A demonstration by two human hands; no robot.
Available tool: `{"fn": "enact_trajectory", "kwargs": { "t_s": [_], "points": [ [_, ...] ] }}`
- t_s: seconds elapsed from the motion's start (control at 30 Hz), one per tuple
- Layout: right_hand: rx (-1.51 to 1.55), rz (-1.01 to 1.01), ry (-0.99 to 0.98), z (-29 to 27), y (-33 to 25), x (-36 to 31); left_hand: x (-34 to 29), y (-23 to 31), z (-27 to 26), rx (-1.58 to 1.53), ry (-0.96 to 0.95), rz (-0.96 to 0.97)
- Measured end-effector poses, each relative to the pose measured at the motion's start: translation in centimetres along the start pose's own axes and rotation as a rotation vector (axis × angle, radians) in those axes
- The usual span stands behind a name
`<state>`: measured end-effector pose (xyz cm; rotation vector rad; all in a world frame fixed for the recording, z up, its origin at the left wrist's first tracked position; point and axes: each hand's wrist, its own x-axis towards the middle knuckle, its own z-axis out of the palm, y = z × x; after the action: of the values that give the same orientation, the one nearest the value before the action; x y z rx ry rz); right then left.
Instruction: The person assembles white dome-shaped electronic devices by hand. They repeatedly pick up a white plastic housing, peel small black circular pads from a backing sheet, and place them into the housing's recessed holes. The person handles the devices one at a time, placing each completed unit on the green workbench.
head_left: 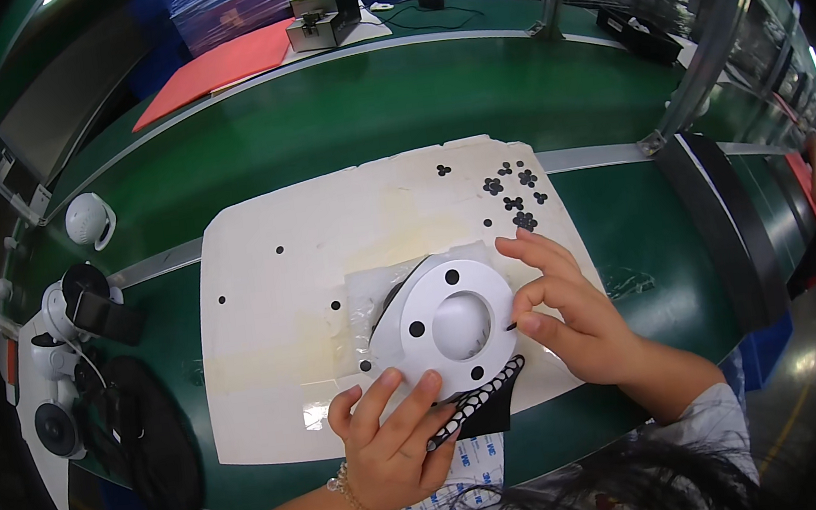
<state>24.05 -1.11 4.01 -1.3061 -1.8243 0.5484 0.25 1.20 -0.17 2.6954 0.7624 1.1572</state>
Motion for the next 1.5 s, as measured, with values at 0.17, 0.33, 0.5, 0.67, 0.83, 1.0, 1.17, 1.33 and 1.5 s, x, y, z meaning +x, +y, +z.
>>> {"fn": "enact_trajectory", "kwargs": {
  "t_s": [0.17,0.33,0.5,0.67,0.83,1.0,1.17,1.33,1.5],
  "points": [
    [-0.089,-0.012,0.019,0.1,-0.3,-0.1,0.0,-0.1,0.3,-0.004,-0.007,0.004],
    [-0.379,-0.127,0.081,0.0,-0.8,-0.5,0.0,0.0,0.2,0.0,-0.007,-0.003],
    [-0.799,-0.417,0.194,-0.4,-1.1,-1.1,-0.1,-0.1,-0.1,0.001,-0.003,-0.01],
    [0.571,0.352,0.097,1.4,-0.4,0.1,-0.4,-0.4,-0.1,-0.018,-0.007,-0.011],
    [0.853,0.52,-0.116,0.4,1.6,0.8,0.2,-0.1,-0.4,-0.071,-0.04,0.031],
    [0.972,0.387,0.168,-4.0,6.0,6.1,-0.8,-1.8,0.4,0.025,-0.03,0.201],
    [-0.963,0.008,0.385,-4.4,15.7,11.4,-0.4,-1.8,1.3,-0.135,-0.06,0.166],
    [-0.938,0.387,0.387,-5.4,22.2,12.7,-0.2,-2.2,0.4,-0.5,-0.186,0.134],
    [-1.279,0.401,-0.138,-3.8,18.3,15.9,0.6,-2.3,0.1,-0.648,-0.324,0.141]
  ]
}}
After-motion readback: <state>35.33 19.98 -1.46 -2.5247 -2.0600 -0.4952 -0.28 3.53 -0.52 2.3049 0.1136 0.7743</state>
